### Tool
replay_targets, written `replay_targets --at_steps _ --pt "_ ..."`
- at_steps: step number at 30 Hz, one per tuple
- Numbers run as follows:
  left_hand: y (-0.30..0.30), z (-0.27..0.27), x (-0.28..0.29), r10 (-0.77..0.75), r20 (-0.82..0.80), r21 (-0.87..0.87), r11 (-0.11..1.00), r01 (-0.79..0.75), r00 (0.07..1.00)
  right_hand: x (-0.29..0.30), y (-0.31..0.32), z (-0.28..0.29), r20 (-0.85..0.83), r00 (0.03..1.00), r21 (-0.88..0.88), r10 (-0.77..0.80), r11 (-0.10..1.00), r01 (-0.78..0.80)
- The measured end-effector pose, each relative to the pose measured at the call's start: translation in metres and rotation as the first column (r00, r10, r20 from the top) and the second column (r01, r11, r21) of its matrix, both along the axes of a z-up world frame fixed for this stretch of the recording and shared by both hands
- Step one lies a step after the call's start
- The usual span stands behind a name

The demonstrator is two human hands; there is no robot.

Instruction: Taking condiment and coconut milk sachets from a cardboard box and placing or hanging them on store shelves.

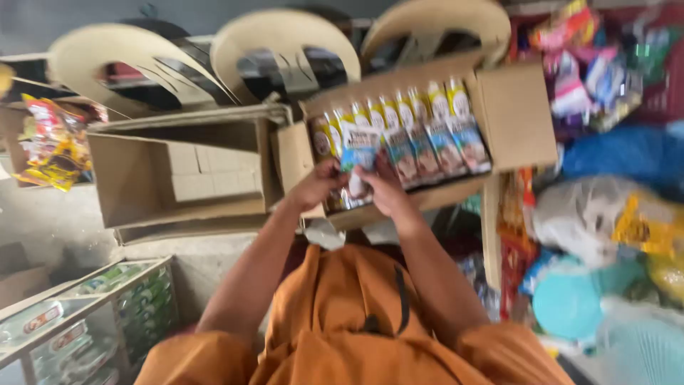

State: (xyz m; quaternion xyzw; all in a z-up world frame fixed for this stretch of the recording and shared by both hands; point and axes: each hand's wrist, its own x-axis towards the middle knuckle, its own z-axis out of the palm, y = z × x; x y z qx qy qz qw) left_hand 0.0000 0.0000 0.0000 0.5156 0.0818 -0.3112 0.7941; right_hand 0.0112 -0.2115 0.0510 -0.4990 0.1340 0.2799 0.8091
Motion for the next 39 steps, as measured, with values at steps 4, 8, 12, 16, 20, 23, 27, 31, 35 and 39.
replay_targets --at_steps 4,8,12,16,20,23,27,31,35,39 --pt "-0.004 0.036 -0.009 0.093 -0.026 -0.133 0.987 -0.096 0.995 0.005 0.011 -0.01 -0.105 0.993 0.092 -0.06 0.993 0.07" --pt "-0.008 0.101 -0.004 0.126 0.139 0.106 0.984 -0.141 0.982 0.009 0.023 0.009 0.006 0.99 0.08 -0.138 0.987 0.137" --pt "-0.002 0.11 -0.015 0.064 0.266 0.283 0.948 -0.142 0.962 0.005 0.038 0.025 0.093 0.992 0.046 -0.088 0.995 0.084" --pt "0.025 0.137 -0.01 -0.053 0.328 0.585 0.795 -0.159 0.943 0.026 0.071 0.062 0.1 0.992 0.009 -0.072 0.997 0.071" --pt "0.059 0.173 -0.008 0.026 0.481 0.494 0.818 -0.296 0.876 0.04 0.109 0.085 0.221 0.974 0.007 -0.042 0.999 0.042" --pt "0.103 0.191 0.01 0.064 0.63 0.419 0.811 -0.408 0.774 0.065 0.15 0.112 0.322 0.947 -0.023 0.001 1.0 0.006" --pt "0.17 0.229 0.027 0.019 0.68 0.526 0.684 -0.506 0.733 0.096 0.211 0.15 0.423 0.9 -0.187 0.102 0.982 -0.024" --pt "0.26 0.273 0.067 0.061 0.744 0.442 0.701 -0.559 0.665 0.123 0.295 0.204 0.641 0.744 -0.264 0.191 0.964 -0.021" --pt "0.356 0.29 0.123 -0.096 0.892 0.423 0.517 -0.744 0.441 0.16 0.384 0.229 0.771 0.554 -0.435 0.314 0.895 0.097" --pt "0.421 0.316 0.188 -0.044 0.927 0.345 0.489 -0.801 0.373 0.183 0.456 0.252 0.841 0.465 -0.429 0.276 0.864 0.263"
